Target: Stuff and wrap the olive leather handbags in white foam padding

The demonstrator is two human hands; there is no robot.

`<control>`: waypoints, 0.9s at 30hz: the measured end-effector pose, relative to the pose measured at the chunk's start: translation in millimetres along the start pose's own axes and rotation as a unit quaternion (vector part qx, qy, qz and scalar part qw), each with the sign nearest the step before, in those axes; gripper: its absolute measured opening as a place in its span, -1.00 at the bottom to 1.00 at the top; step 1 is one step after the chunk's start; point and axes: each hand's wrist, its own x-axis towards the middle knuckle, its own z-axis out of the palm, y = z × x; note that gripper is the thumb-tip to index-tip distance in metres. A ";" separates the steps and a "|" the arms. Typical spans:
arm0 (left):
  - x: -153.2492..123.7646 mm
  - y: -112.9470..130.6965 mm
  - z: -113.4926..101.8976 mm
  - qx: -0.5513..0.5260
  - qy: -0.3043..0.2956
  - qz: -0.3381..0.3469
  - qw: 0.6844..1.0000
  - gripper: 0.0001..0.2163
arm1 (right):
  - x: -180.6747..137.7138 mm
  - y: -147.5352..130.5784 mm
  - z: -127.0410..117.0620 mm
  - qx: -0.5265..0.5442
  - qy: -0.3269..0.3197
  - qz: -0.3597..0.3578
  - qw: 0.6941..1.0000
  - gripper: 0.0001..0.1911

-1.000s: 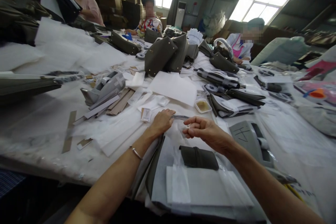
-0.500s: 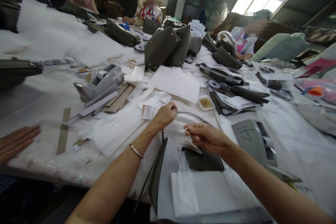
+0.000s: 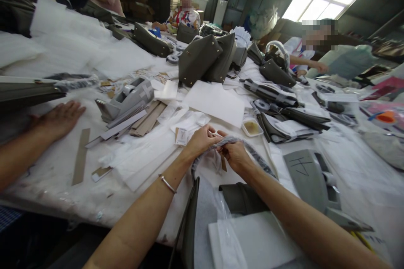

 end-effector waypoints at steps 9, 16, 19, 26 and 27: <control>6.4 -10.2 4.8 -0.184 -0.055 -0.034 0.981 -0.47 | -12.7 -7.0 13.4 -0.130 -0.049 -0.094 0.986 -0.40; 7.0 -14.8 6.9 -0.274 -0.054 -0.055 0.959 -0.52 | -11.0 -5.3 16.7 -0.122 -0.040 -0.094 0.987 -0.41; 7.3 -17.5 8.2 -0.250 -0.021 -0.040 0.967 -0.59 | -14.8 -8.4 10.9 -0.084 -0.017 -0.079 0.993 -0.39; 1.0 -8.4 9.5 -0.146 0.013 -0.014 0.989 -0.66 | -15.7 -6.7 -4.6 -0.103 0.048 -0.069 0.991 -0.48; -0.3 -6.1 8.6 -0.129 0.025 -0.014 0.991 -0.65 | -14.6 -5.2 -6.9 -0.101 0.027 -0.061 0.993 -0.49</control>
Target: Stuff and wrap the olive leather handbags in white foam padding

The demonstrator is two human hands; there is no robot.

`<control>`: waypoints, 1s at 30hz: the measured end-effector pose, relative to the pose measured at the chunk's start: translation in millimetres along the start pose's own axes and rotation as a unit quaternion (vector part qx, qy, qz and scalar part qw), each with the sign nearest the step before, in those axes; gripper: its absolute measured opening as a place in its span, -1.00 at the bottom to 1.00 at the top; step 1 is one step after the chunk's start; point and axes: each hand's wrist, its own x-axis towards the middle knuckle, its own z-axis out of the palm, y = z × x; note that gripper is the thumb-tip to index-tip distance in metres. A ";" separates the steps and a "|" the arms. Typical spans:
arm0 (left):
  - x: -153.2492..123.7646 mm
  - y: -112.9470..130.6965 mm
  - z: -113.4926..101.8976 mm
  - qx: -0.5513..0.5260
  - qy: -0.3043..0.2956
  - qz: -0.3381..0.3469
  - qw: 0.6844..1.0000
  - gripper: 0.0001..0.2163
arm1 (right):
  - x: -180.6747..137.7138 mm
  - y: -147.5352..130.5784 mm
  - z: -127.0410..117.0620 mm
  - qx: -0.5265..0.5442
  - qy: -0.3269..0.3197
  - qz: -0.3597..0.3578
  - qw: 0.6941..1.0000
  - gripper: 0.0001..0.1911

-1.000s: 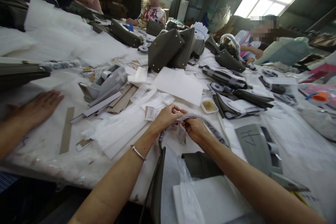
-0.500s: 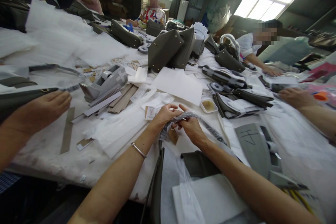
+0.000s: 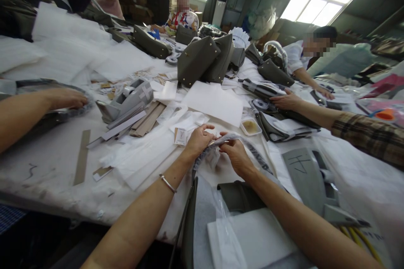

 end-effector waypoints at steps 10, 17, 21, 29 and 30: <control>-1.4 0.7 1.4 -0.022 0.055 0.057 0.997 -0.63 | -12.4 -13.5 0.0 0.123 -0.255 0.071 0.956 -0.38; 3.3 -2.7 0.4 -0.071 0.060 0.111 0.990 -0.72 | -13.7 -0.2 5.1 0.051 -0.155 0.156 0.974 -0.64; 5.0 -0.2 -5.0 -0.145 0.058 0.105 0.982 -0.75 | -14.6 1.9 -12.3 -0.053 -0.128 0.171 0.975 -0.75; 4.2 2.0 -5.0 -0.069 0.078 0.122 0.987 -0.77 | -16.2 -18.0 -28.6 -0.076 -0.030 -0.036 0.996 -0.62; 3.5 1.3 -3.9 -0.016 0.094 0.134 0.986 -0.80 | -14.1 -19.1 -24.4 -0.045 -0.041 -0.034 0.998 -0.61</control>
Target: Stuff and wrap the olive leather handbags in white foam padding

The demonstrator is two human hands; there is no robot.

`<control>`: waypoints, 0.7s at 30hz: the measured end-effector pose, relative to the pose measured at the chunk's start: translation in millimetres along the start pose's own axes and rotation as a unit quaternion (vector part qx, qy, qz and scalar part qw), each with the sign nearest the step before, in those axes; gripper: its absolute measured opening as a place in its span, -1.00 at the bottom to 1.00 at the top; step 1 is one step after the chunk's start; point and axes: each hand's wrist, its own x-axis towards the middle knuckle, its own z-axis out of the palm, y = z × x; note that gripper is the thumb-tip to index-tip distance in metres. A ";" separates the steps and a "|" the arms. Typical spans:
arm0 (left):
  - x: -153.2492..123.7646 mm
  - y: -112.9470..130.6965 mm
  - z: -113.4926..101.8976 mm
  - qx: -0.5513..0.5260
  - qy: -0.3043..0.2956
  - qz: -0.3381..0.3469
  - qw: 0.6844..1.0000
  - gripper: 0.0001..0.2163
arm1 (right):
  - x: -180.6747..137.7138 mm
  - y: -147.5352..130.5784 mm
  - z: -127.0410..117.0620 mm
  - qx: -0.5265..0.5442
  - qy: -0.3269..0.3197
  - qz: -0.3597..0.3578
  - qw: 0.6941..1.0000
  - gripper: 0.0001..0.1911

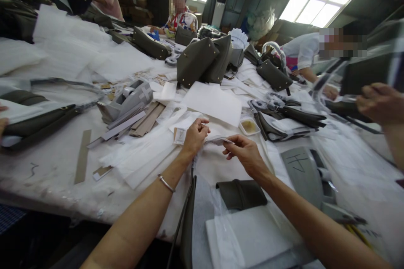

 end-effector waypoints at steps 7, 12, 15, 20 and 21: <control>-2.3 0.5 -3.0 0.178 0.062 0.054 0.981 -0.81 | 22.2 5.4 28.3 0.096 -0.097 0.039 0.990 -0.58; 2.5 1.5 -8.5 0.119 0.021 -0.030 0.992 -0.79 | 31.3 2.8 28.9 0.054 -0.098 0.053 0.992 -0.57; 6.9 2.1 -12.5 0.130 -0.015 -0.081 0.988 -0.72 | 34.0 0.7 24.5 0.063 -0.087 0.055 0.993 -0.56; 10.7 2.4 -28.4 0.244 -0.058 -0.110 0.962 -0.87 | 31.1 14.3 23.6 0.043 -0.097 0.071 0.992 -0.55; 9.8 2.3 -31.8 0.271 -0.064 -0.114 0.954 -0.89 | 29.8 18.6 24.9 0.035 -0.105 0.084 0.990 -0.54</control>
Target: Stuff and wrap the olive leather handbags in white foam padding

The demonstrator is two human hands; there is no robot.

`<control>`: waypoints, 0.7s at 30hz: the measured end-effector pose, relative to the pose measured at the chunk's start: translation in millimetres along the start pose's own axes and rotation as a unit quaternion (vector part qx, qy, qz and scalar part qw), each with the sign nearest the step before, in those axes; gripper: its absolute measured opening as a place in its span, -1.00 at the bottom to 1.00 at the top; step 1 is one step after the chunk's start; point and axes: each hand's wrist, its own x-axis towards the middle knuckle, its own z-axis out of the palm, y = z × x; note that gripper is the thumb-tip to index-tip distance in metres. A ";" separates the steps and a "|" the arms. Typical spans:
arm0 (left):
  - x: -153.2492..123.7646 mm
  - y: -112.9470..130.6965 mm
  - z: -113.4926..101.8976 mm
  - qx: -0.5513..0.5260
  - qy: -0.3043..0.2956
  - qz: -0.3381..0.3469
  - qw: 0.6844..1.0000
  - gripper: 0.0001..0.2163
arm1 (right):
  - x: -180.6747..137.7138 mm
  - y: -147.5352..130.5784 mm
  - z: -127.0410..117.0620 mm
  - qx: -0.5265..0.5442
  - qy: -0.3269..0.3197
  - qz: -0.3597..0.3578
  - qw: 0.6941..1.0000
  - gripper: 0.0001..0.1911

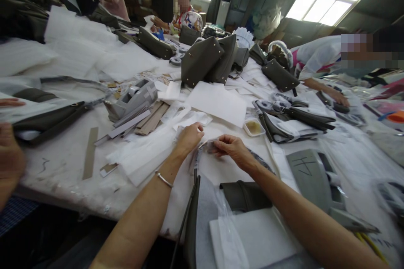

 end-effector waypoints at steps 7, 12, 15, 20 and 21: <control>-14.6 -6.6 -17.8 0.069 -0.116 -0.020 0.991 -0.75 | -7.0 2.4 3.6 0.025 -0.049 0.057 0.997 -0.51; -20.8 3.1 -37.7 0.029 -0.215 0.016 0.976 -0.82 | -28.5 -3.2 9.4 -0.076 -0.153 0.026 0.985 -0.64; -28.8 6.9 -43.5 -0.008 -0.238 0.045 0.970 -0.83 | -36.6 0.9 21.0 -0.118 -0.189 -0.023 0.975 -0.71; -63.0 -3.8 -51.5 -0.042 -0.233 0.062 0.970 -0.75 | -29.4 4.5 30.1 -0.097 -0.204 -0.014 0.974 -0.64; -71.1 -7.7 -53.2 -0.047 -0.224 0.062 0.971 -0.74 | -27.0 4.7 30.1 -0.099 -0.203 -0.017 0.974 -0.63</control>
